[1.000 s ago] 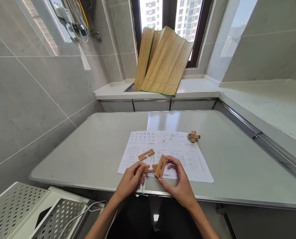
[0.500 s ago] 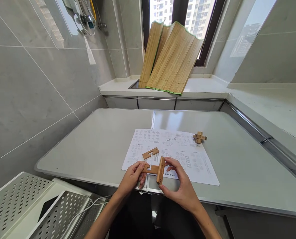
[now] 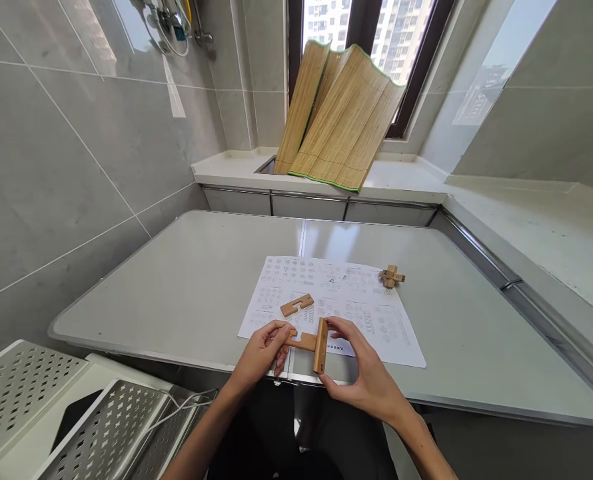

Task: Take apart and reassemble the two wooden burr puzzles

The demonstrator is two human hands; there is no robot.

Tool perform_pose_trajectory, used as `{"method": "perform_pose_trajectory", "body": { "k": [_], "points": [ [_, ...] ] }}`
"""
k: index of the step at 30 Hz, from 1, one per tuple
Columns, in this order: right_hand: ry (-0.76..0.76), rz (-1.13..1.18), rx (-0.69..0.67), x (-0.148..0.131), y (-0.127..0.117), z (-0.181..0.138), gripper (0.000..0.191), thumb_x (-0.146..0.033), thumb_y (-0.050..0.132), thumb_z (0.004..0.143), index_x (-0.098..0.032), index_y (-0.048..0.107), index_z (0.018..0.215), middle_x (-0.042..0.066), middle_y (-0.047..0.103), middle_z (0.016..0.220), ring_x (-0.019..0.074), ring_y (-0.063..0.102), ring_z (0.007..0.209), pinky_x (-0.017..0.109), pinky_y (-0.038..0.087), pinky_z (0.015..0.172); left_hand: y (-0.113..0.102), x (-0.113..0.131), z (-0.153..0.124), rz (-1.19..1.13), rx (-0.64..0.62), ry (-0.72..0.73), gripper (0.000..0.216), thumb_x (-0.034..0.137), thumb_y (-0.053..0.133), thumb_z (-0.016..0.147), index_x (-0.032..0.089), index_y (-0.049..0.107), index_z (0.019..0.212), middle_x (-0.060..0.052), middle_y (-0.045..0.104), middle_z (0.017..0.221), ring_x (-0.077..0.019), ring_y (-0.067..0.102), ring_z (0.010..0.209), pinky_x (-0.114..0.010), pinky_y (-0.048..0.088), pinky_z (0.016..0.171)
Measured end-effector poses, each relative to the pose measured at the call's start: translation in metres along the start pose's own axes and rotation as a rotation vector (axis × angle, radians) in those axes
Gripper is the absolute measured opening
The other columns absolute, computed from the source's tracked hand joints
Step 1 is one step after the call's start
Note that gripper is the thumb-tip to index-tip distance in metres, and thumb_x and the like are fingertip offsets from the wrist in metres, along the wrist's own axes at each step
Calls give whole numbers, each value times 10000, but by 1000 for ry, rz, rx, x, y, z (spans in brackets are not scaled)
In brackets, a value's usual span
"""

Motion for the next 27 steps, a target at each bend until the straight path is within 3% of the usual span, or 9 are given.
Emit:
{"method": "perform_pose_trajectory", "body": {
  "k": [14, 20, 27],
  "points": [
    [80, 80, -53, -3, 10, -4, 848, -203, 708, 815, -326, 301, 1548, 104, 476, 1529, 318, 508, 1401, 531, 433, 1175, 0, -7, -3, 26, 1, 27, 471, 615, 611, 901, 155, 609, 1000, 84, 463, 544, -70, 407, 407, -186, 391, 382],
    [19, -32, -31, -5, 7, -3, 843, -195, 684, 811, -339, 321, 1558, 78, 409, 1543, 307, 463, 1422, 518, 417, 1196, 2, -14, -3, 71, 74, 39, 463, 615, 607, 902, 163, 622, 1004, 68, 492, 576, -72, 402, 405, -188, 381, 368],
    [29, -135, -129, -10, -2, -1, 843, -200, 661, 829, -358, 295, 1572, 68, 391, 1525, 300, 473, 1405, 487, 451, 1174, 2, -16, -6, 161, 71, 76, 415, 587, 566, 942, 184, 631, 1017, 55, 523, 591, -80, 421, 398, -196, 363, 387]
  ]
}}
Point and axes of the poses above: each hand's wrist, its own z-axis towards the middle knuckle, its own y-axis out of the palm, x = y × z, the point moved 2 cm from there along z, towards the middle knuckle
